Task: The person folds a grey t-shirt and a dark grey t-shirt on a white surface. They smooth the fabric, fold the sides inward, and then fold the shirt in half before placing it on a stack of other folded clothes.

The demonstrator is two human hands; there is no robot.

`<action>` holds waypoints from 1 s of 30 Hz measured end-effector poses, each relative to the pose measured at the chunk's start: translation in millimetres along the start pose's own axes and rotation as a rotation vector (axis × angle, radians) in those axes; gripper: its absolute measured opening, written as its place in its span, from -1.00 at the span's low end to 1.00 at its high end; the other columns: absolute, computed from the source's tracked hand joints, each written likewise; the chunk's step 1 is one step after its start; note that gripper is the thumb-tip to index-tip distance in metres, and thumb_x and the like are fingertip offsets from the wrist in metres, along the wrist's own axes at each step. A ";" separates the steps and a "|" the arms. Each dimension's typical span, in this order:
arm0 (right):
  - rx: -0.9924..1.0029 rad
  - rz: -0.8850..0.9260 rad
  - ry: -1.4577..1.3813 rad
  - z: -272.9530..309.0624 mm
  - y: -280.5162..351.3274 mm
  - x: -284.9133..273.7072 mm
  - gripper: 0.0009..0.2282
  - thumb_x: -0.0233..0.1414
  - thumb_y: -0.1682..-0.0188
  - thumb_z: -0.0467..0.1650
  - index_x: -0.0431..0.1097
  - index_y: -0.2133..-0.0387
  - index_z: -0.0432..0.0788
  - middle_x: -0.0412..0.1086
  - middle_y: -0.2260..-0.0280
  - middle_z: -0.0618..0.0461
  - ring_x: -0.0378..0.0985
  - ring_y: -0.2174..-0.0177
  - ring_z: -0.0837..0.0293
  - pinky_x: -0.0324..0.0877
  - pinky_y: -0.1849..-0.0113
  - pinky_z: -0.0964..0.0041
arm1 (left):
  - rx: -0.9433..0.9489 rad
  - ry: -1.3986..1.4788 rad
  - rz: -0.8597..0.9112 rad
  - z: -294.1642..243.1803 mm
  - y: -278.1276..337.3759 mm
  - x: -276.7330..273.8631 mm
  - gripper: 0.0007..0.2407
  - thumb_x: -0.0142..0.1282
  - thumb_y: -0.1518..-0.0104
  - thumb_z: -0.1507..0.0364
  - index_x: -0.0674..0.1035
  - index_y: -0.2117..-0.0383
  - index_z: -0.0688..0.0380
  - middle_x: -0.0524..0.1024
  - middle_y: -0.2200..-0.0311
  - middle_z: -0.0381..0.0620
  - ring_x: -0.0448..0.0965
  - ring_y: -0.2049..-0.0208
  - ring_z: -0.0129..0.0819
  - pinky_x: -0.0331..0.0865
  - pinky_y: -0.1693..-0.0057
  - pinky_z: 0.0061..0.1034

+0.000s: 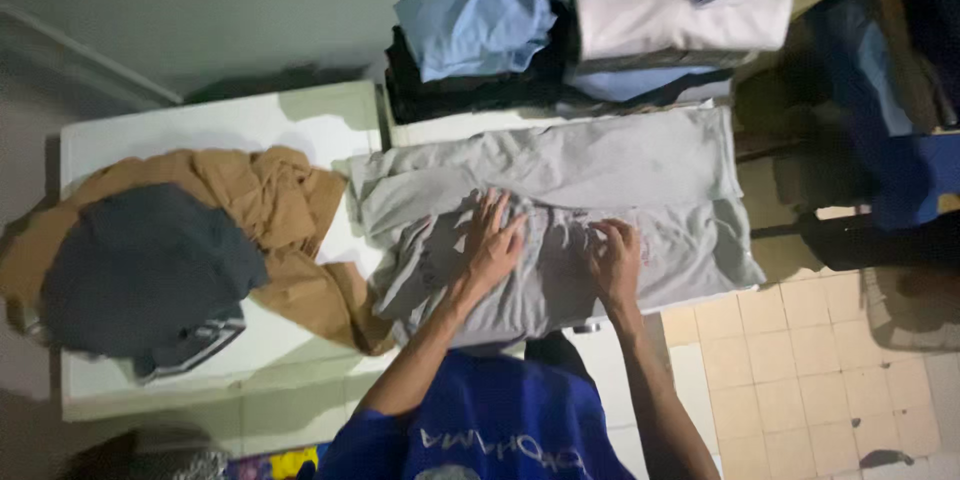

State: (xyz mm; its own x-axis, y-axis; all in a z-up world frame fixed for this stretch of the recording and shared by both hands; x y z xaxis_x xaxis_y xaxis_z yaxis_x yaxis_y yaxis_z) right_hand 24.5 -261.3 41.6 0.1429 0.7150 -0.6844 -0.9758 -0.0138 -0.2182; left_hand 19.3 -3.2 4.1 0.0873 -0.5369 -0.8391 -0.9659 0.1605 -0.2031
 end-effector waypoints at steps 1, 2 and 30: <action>-0.020 -0.053 0.020 0.2 -11.0 -7.6 -0.76 0.11 -0.06 -0.36 0.43 0.00 -0.03 0.35 -0.08 -0.11 0.40 -0.05 -0.09 0.39 -0.06 0.06 | 0.014 0.022 -0.039 -9.5 -12.0 2.3 -0.63 0.19 -0.21 0.35 0.52 -0.18 -0.09 0.12 -0.45 0.10 -0.05 -0.51 0.22 -0.07 -0.51 0.05; -0.040 -0.105 0.040 -0.6 -21.6 -15.9 -0.76 0.13 -0.09 -0.35 0.42 0.00 -0.07 0.34 -0.07 -0.14 0.39 -0.05 -0.12 0.39 -0.05 0.07 | 0.029 0.044 -0.077 -17.1 -25.0 3.9 -0.60 0.21 -0.16 0.35 0.52 -0.17 -0.05 0.14 -0.41 0.14 -0.04 -0.49 0.23 -0.08 -0.51 0.09; -0.252 0.148 0.492 -99.3 -149.3 -74.8 -0.37 -0.16 -0.12 -0.01 0.06 -0.39 -0.08 -0.08 -0.37 -0.43 -0.11 -0.35 -0.35 -0.25 -0.27 -0.34 | -0.210 -0.480 -0.063 -51.9 -130.4 -6.1 -0.38 -0.06 -0.20 -0.01 0.29 -0.35 0.02 0.04 -0.38 0.31 -0.03 -0.39 0.23 -0.27 -0.34 0.37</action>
State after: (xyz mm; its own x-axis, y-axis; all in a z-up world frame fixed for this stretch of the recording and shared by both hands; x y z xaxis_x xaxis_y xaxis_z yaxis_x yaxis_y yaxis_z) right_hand 176.0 -382.2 56.3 0.1268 0.2835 -0.9505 -0.9303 -0.2986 -0.2131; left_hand 132.1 -63.9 61.8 0.2010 -0.0920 -0.9753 -0.9789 -0.0557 -0.1965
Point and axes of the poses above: each hand's wrist, its own y-axis away from the middle knuckle, its own x-axis out of the palm, z = x × y, the point moved 2 cm from there along -y, towards the middle knuckle
